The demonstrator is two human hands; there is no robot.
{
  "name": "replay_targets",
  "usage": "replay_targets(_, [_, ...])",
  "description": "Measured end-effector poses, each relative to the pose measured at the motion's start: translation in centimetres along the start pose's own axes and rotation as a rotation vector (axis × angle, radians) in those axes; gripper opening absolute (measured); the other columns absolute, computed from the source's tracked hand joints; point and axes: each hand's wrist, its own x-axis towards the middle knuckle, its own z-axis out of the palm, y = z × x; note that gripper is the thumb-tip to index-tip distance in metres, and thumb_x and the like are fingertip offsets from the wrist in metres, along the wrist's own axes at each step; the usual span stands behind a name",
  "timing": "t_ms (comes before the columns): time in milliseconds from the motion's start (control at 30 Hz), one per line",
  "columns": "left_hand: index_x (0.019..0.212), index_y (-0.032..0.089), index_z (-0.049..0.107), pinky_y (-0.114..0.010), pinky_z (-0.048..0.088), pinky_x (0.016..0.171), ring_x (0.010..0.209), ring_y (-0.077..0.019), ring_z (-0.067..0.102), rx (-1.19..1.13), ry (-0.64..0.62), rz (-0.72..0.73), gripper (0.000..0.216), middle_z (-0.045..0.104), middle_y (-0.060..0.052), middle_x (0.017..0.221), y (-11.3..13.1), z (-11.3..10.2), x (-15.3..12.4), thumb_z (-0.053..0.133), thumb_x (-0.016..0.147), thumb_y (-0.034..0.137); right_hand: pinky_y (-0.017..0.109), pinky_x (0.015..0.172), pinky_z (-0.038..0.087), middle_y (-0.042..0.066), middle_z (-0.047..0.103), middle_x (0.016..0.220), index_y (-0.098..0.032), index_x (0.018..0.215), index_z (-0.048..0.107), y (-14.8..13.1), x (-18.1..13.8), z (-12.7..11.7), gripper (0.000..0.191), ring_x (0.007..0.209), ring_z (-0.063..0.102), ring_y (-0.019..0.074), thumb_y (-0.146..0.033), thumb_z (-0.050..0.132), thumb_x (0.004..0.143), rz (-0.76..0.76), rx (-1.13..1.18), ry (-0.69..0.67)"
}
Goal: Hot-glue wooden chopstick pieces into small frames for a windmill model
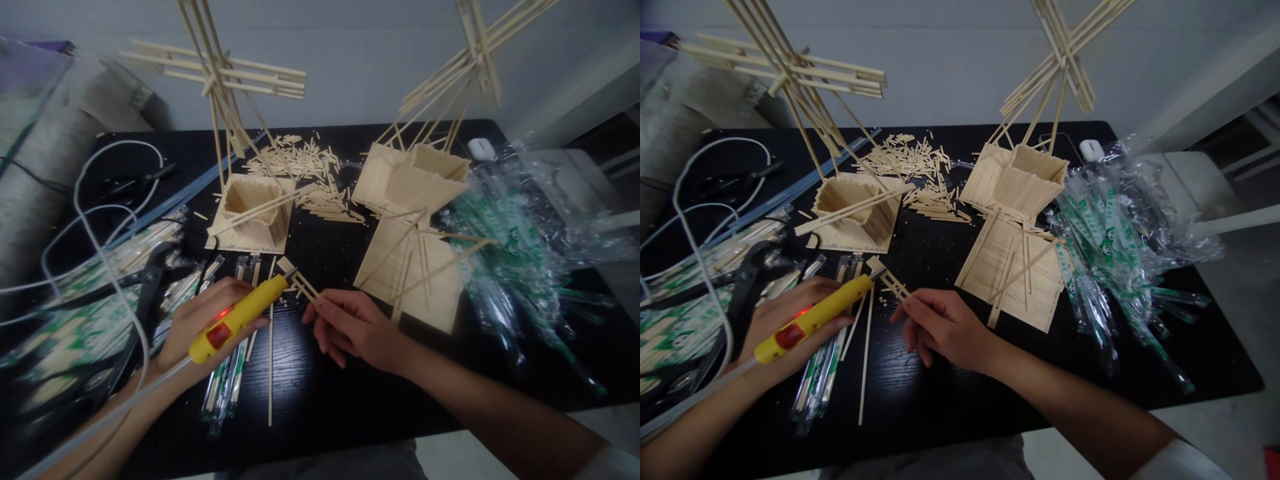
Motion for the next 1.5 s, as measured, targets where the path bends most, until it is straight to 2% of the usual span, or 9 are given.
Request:
replay_targets(167, [0.104,0.026,0.072,-0.029,0.062,0.075,0.084,-0.0193,0.077,0.034,0.029,-0.089,0.020,0.080,-0.003,0.098,-0.15,-0.51,-0.01,0.074,0.104,0.045,0.020,0.040,0.037,-0.004,0.066,0.066,-0.017,0.096,0.068,0.01,-0.02,-0.02,0.037,0.042,0.049,0.0069,-0.051,0.064,0.109,-0.006,0.001,-0.005])
replay_targets(333, [0.100,0.028,0.073,-0.029,0.060,0.071,0.078,-0.0191,0.077,0.025,0.006,-0.045,0.024,0.079,0.000,0.094,0.04,0.09,-0.17,0.075,0.101,0.052,0.019,0.039,0.035,-0.003,0.066,0.066,-0.016,0.097,0.068,0.03,-0.07,0.04,0.039,0.042,0.050,0.0073,-0.053,0.066,0.108,-0.009,0.002,0.007])
replay_targets(433, [0.099,0.028,0.074,-0.030,0.061,0.071,0.079,-0.0204,0.077,-0.025,-0.001,-0.027,0.022,0.080,-0.001,0.094,0.14,0.33,-0.20,0.076,0.101,0.050,0.019,0.039,0.035,-0.003,0.066,0.066,-0.016,0.098,0.068,0.04,-0.09,0.03,0.040,0.043,0.051,0.0078,-0.055,0.067,0.107,0.002,-0.007,0.011])
replay_targets(700, [0.102,0.031,0.073,-0.032,0.064,0.073,0.082,-0.0215,0.079,0.083,0.009,-0.048,0.018,0.080,-0.001,0.097,-0.28,-0.55,0.14,0.073,0.102,0.048,0.020,0.041,0.039,-0.004,0.066,0.066,-0.017,0.097,0.068,0.17,-0.09,-0.08,0.038,0.042,0.049,0.0072,-0.053,0.063,0.109,-0.008,-0.023,-0.004])
replay_targets(867, [0.099,0.029,0.075,-0.033,0.062,0.070,0.078,-0.0201,0.077,-0.017,0.014,-0.041,0.021,0.080,-0.001,0.092,0.12,0.18,0.10,0.075,0.101,0.050,0.019,0.041,0.037,-0.003,0.066,0.066,-0.017,0.097,0.068,0.30,-0.08,-0.09,0.039,0.042,0.051,0.0069,-0.053,0.063,0.109,-0.009,-0.039,0.008])
replay_targets(1033, [0.105,0.031,0.072,-0.031,0.063,0.071,0.080,-0.0198,0.078,0.012,0.016,-0.029,0.014,0.078,0.000,0.096,0.05,-0.20,0.43,0.073,0.103,0.044,0.019,0.040,0.035,-0.003,0.066,0.066,-0.017,0.098,0.068,0.28,-0.08,-0.04,0.038,0.042,0.051,0.0072,-0.052,0.062,0.110,-0.011,-0.052,0.013])
replay_targets(1167, [0.100,0.030,0.071,-0.030,0.063,0.072,0.080,-0.0197,0.078,0.044,0.027,-0.018,0.009,0.079,0.001,0.095,0.15,-0.58,0.68,0.075,0.101,0.038,0.019,0.040,0.036,-0.003,0.066,0.066,-0.017,0.097,0.068,0.17,-0.08,0.03,0.037,0.043,0.052,0.0072,-0.051,0.063,0.110,-0.009,-0.046,0.011])
replay_targets(1333, [0.099,0.029,0.072,-0.030,0.061,0.068,0.076,-0.0197,0.077,-0.012,0.013,-0.006,0.019,0.078,0.002,0.091,0.53,0.00,0.53,0.077,0.100,0.047,0.018,0.039,0.036,-0.003,0.066,0.065,-0.015,0.097,0.069,0.32,-0.07,0.03,0.040,0.042,0.053,0.0068,-0.054,0.066,0.108,-0.021,-0.031,0.025])
replay_targets(1500, [0.101,0.028,0.073,-0.032,0.061,0.071,0.079,-0.0209,0.077,0.023,0.038,-0.048,0.016,0.079,0.000,0.095,0.20,-0.07,0.21,0.075,0.102,0.044,0.017,0.039,0.037,-0.003,0.067,0.066,-0.015,0.097,0.069,0.66,-0.12,-0.05,0.041,0.042,0.053,0.0059,-0.054,0.066,0.108,-0.021,-0.032,0.034])
